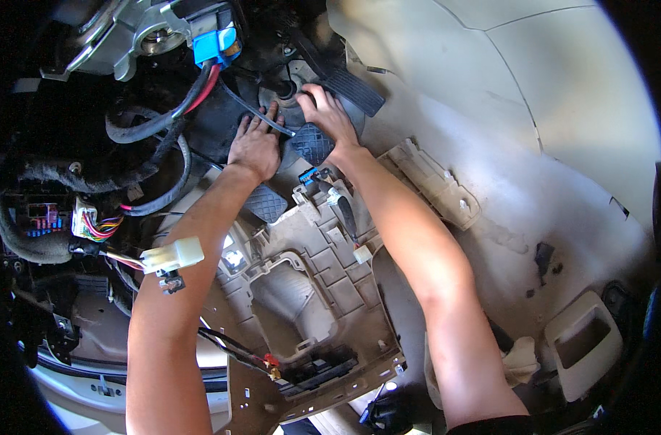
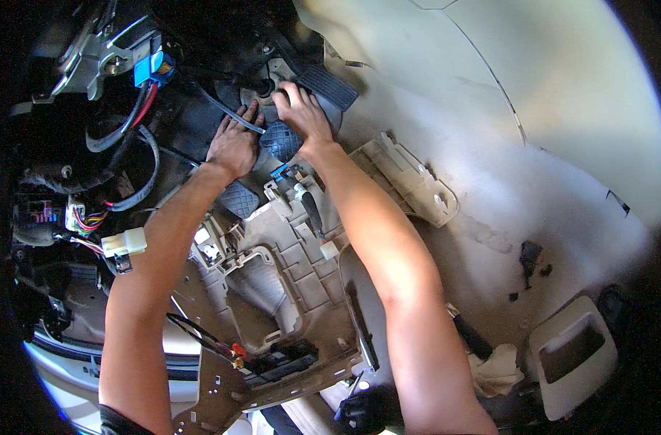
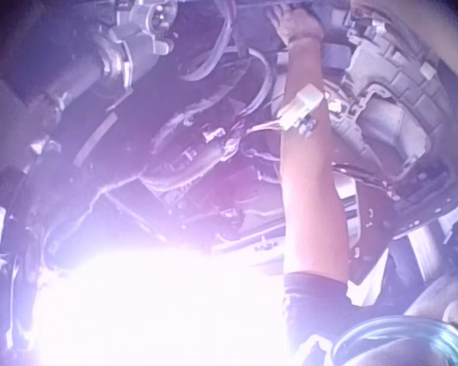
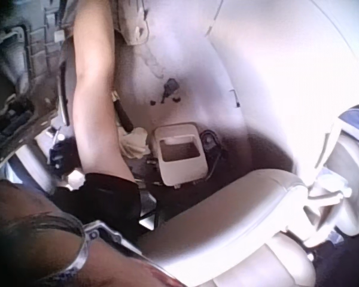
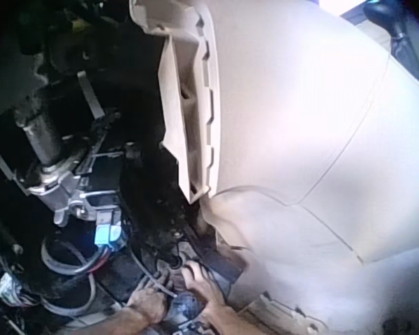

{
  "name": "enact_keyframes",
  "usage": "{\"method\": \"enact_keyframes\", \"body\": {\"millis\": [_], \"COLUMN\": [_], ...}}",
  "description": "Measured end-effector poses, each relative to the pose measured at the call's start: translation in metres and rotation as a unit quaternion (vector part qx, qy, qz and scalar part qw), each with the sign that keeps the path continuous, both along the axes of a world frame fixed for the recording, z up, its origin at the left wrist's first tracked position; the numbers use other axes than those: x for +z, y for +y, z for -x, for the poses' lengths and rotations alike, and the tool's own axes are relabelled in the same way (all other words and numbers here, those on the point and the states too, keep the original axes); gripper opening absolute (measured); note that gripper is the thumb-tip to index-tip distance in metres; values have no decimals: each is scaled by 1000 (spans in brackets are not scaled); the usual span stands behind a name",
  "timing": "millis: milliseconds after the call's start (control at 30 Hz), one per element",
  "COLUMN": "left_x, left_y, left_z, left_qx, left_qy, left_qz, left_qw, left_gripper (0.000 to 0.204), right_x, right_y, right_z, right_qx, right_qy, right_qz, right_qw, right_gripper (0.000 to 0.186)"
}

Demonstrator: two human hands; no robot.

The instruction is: The person removes a plastic trim panel from the driver's side footwell, disconnects wiring harnesses, and detaches a pedal assembly. They then install a new pedal bushing, reconnect the wiring, and reposition the trim panel.

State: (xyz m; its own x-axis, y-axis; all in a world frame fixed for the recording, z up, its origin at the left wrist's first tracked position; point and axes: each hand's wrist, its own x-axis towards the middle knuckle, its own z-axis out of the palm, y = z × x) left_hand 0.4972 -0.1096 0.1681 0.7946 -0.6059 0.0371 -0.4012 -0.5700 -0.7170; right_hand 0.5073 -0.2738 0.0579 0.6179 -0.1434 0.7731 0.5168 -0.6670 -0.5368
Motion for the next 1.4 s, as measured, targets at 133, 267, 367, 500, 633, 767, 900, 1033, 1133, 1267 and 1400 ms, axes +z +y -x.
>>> {"method": "enact_keyframes", "body": {"millis": [133,267,367,500,633,767,900,1033,1133,1267,1400], "left_x": [0,-1,0,13,30,38,36,41,41,27,12], "left_y": [0,1,-1,-9,-14,-17,-37,-47,-38,-44,-48], "left_z": [-8,-7,-2,3,-5,-27,-36,-10,7,-16,-44], "left_qx": [14,7,36,15,-3,43,136,225,16,80,3], "left_qy": [35,61,66,29,-85,-147,-61,108,66,83,4], "left_qz": [10,54,53,-5,-86,-101,-46,-140,-42,51,93], "left_qw": [999,997,996,999,993,983,988,958,997,992,996], "left_gripper": [60,60,59,59,67,74,71,60,71,92,101], "right_x": [2,3,9,18,23,26,31,33,29,22,13], "right_y": [6,0,-6,-20,-26,-20,-14,-19,-22,-29,-32], "right_z": [-19,-38,-43,-39,-36,-38,-40,-36,-34,-34,-33], "right_qx": [-64,-57,-33,51,35,-13,-43,89,18,81,-9], "right_qy": [40,123,142,234,192,202,216,256,214,211,118], "right_qz": [6,67,60,7,30,37,-1,-95,-40,-49,5], "right_qw": [997,989,987,971,980,979,975,958,976,973,993], "right_gripper": [78,73,68,61,60,62,118,140,136,125,118]}}
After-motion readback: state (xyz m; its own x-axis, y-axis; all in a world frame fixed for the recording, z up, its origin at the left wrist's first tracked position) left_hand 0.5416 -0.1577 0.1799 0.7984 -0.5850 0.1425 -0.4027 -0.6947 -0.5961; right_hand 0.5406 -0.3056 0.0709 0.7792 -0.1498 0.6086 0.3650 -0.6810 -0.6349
